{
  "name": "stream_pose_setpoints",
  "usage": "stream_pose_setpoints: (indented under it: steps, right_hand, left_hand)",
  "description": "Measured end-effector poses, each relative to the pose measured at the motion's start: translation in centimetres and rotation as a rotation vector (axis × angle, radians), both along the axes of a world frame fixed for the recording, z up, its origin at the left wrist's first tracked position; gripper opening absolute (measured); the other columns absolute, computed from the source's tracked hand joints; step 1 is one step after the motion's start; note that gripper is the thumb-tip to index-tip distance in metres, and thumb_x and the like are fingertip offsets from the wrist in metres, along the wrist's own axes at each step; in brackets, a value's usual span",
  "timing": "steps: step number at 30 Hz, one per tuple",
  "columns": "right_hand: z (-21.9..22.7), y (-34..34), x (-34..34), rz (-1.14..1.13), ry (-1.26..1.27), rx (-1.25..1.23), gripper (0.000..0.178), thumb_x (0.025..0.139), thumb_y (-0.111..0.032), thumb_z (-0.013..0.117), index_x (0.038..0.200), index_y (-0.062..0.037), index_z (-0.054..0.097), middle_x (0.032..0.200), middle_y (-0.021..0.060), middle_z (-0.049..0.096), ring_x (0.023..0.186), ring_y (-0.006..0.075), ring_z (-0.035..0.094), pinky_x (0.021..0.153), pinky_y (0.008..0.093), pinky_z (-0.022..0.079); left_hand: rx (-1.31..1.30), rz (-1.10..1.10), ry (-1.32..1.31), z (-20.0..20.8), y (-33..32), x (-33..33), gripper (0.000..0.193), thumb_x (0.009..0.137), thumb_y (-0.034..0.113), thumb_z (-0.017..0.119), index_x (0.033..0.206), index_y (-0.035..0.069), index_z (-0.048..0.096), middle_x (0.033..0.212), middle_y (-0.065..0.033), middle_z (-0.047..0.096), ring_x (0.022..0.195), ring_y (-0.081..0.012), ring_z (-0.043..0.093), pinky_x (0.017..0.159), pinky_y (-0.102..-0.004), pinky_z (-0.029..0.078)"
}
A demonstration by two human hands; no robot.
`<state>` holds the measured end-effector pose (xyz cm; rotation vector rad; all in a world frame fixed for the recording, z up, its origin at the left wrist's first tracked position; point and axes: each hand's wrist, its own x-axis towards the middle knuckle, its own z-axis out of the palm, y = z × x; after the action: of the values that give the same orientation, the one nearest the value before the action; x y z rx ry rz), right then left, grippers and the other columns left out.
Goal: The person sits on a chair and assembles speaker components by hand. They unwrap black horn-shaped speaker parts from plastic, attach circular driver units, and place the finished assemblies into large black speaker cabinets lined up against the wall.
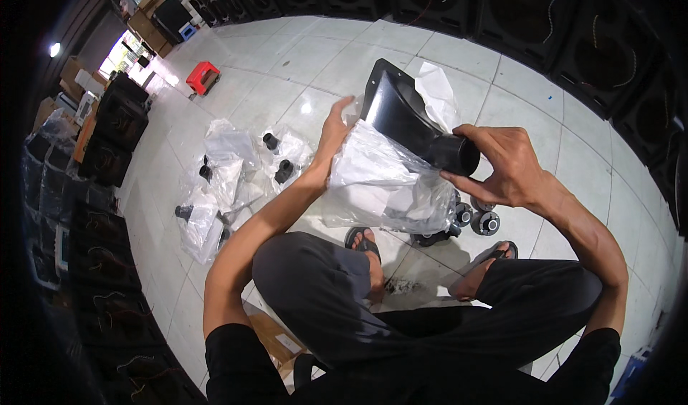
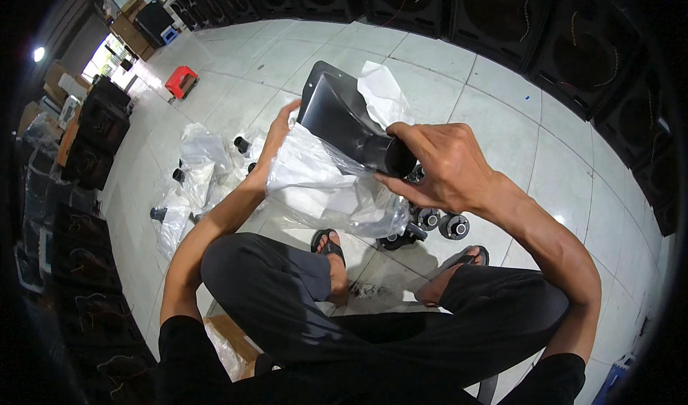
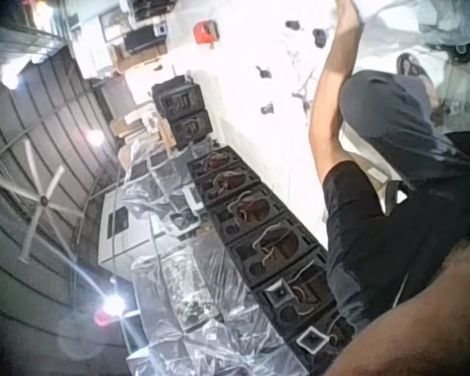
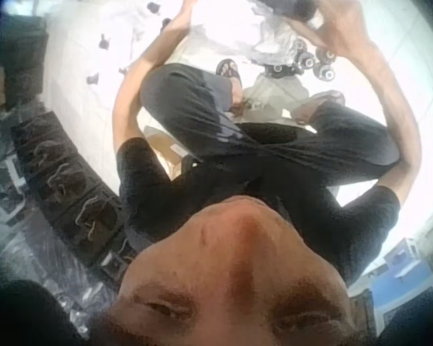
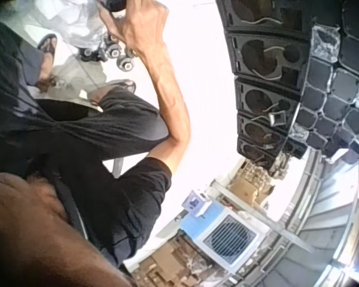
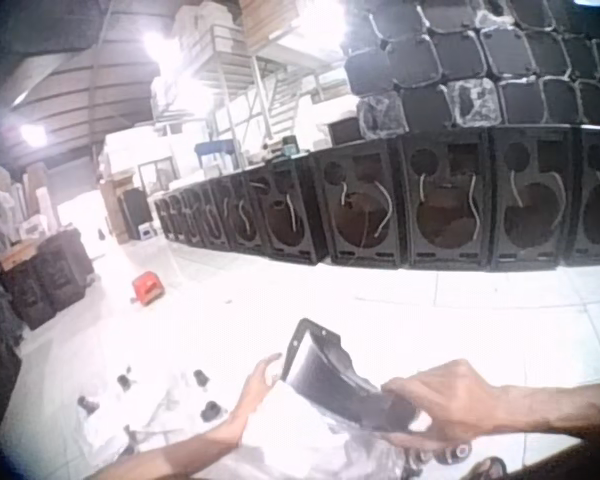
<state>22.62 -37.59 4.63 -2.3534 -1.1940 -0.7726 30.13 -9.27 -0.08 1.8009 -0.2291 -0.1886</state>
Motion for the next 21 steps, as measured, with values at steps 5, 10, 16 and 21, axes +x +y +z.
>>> stream_pose_setpoints:
  steps: [5,10,16,21]
  right_hand:
    - [0.3,0.0,0.2,-0.056,-0.09,0.019,0.054,0.068,-0.013,0.082,0.111,0.0062,0.055,0.08,0.017,0.066,0.064,0.0278,0.067,0.057,0.0351,0.054]
    - [-0.2,-0.9,1.0,-0.251,-0.054,0.077,0.05,0.071,-0.017,0.079,0.11,0.0042,0.056,0.076,0.0164,0.066,0.062,0.029,0.067,0.055,0.0356,0.053]
    - [-0.7,-2.5,2.1,-0.387,0.202,0.225,0.053,0.073,-0.022,0.078,0.112,0.01,0.061,0.085,0.0246,0.07,0.075,0.0287,0.072,0.07,0.0367,0.058]
    - [-0.4,-2.5,2.2,-0.379,0.416,0.328,0.056,0.073,-0.026,0.078,0.109,0.0137,0.062,0.083,0.0224,0.07,0.07,0.0256,0.071,0.066,0.0342,0.058]
  left_hand:
    - [-0.684,-0.28,0.241,3.0,-1.3,-1.5,0.072,0.1,0.033,0.049,0.154,0.012,0.006,0.147,-0.0159,0.035,0.129,-0.0228,0.043,0.107,-0.038,0.039]
    - [0.037,-0.202,-0.25,2.3,-1.4,-1.0,0.058,0.085,0.022,0.07,0.131,-0.003,0.046,0.116,-0.0153,0.06,0.106,-0.0196,0.056,0.094,-0.0321,0.042]
    - [0.141,-0.204,-0.306,2.2,-1.4,-0.4,0.047,0.079,0.025,0.077,0.11,-0.004,0.057,0.091,-0.0114,0.067,0.079,-0.0111,0.06,0.07,-0.0281,0.048]
    - [0.11,-0.273,-0.317,3.1,-0.2,-1.2,0.05,0.068,0.019,0.087,0.104,-0.001,0.058,0.081,-0.005,0.064,0.072,-0.0083,0.057,0.062,-0.0238,0.045]
